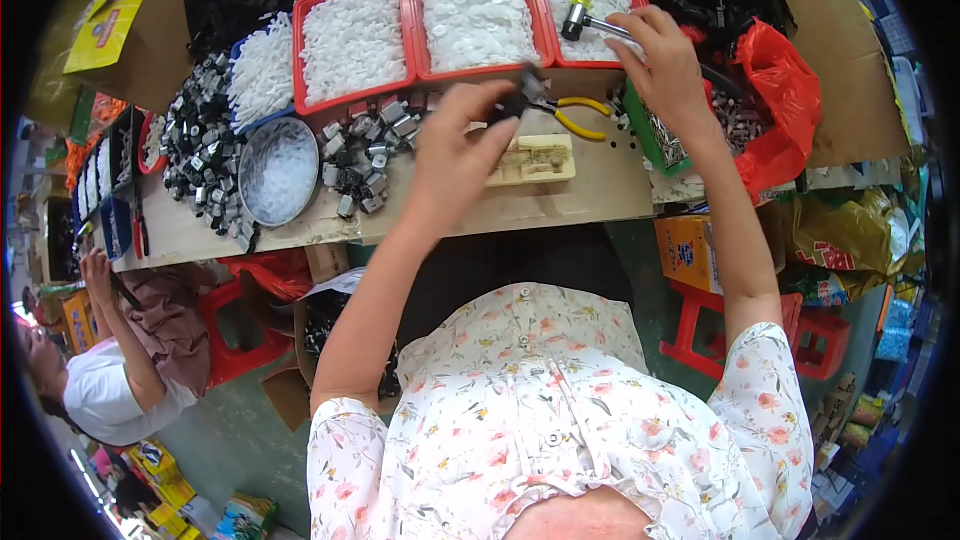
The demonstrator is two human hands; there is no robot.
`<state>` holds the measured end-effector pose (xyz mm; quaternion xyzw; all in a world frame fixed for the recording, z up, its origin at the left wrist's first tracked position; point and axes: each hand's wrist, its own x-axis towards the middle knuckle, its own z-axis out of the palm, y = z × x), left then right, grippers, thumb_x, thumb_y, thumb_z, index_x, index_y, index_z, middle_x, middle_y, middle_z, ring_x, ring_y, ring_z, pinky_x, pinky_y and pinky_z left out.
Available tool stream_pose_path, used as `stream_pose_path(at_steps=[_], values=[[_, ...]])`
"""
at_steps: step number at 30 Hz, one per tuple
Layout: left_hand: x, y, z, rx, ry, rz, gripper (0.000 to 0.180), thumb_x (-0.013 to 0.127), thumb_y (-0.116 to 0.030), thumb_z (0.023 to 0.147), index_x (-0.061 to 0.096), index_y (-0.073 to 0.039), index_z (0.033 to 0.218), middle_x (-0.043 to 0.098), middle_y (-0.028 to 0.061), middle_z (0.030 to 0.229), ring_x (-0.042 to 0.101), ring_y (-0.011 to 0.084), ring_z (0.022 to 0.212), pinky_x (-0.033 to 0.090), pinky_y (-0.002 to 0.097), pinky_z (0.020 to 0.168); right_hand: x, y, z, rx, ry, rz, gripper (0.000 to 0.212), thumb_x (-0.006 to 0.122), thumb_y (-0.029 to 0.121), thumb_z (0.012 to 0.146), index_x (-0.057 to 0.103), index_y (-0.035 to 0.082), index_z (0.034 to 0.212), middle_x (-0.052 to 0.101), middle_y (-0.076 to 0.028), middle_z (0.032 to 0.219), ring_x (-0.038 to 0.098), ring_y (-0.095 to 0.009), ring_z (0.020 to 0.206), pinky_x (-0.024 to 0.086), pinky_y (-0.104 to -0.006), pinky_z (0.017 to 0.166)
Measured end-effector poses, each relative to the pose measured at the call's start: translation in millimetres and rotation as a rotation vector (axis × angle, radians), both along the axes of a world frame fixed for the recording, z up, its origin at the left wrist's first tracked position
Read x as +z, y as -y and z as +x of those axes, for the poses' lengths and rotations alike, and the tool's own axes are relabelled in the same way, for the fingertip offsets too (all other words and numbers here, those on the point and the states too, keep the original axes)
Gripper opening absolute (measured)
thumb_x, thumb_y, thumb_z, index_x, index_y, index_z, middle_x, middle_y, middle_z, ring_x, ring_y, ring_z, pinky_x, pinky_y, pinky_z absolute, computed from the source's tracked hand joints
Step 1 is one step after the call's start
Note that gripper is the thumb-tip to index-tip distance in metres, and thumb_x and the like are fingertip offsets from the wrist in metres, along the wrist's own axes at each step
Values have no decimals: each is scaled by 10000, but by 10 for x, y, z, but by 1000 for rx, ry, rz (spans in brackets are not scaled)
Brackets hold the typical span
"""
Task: Manually assemble small plastic and metal components into finished parts using pliers and a small hammer.
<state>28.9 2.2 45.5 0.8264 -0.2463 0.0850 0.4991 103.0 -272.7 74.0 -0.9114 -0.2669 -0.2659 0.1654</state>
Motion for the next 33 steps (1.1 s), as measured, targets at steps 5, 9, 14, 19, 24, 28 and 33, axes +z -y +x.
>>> stream_pose_path(at_steps=[5,9,14,19,24,28,33], values=[[136,4,121,33,-895,-1114,233,668,-15,896,570,-49,1105,642,73,993,638,191,836,528,340,750,68,-594,-861,263,-629,523,415,751,112,869,618,53,1258,687,-27,940,656,-127,890,492,-303,760],[73,102,104,25,-1109,-1424,155,604,-18,884,517,-69,1001,561,59,819,562,198,713,494,328,669,-36,-858,-1116,362,-855,733,455,738,85,897,579,36,1320,679,-37,1063,645,-109,948,496,-272,791],[-23,178,40,-85,-1140,-1615,156,643,-174,978,556,-65,905,442,20,676,418,141,570,368,264,503,-217,-955,-1164,453,-918,933,341,674,19,947,590,-18,1275,641,-66,1140,639,-122,974,552,-271,794],[-28,257,-8,14,-1072,-1569,357,669,-388,981,477,-124,836,431,26,644,443,157,541,368,274,468,-284,-936,-1206,475,-912,935,298,649,8,962,577,-33,1248,631,-94,1162,649,-141,935,571,-275,759],[0,372,-72,112,-1068,-1601,375,653,-399,989,453,-133,817,408,15,626,428,136,521,368,271,452,-331,-928,-1227,492,-864,1041,334,652,37,969,538,-11,1280,624,-107,1177,656,-141,874,572,-265,701],[60,440,-132,147,-1087,-1578,372,640,-396,997,442,-142,811,410,6,621,423,124,507,369,268,443,-341,-852,-1241,567,-803,988,357,647,60,979,521,-2,1307,618,-114,1188,651,-133,842,570,-261,673],[191,463,-222,120,-1144,-1655,340,632,-338,1007,457,-147,786,398,-28,582,402,87,484,346,241,423,-168,-846,-1231,563,-817,969,413,673,69,961,512,-17,1331,620,-109,1179,649,-129,835,563,-254,663]])
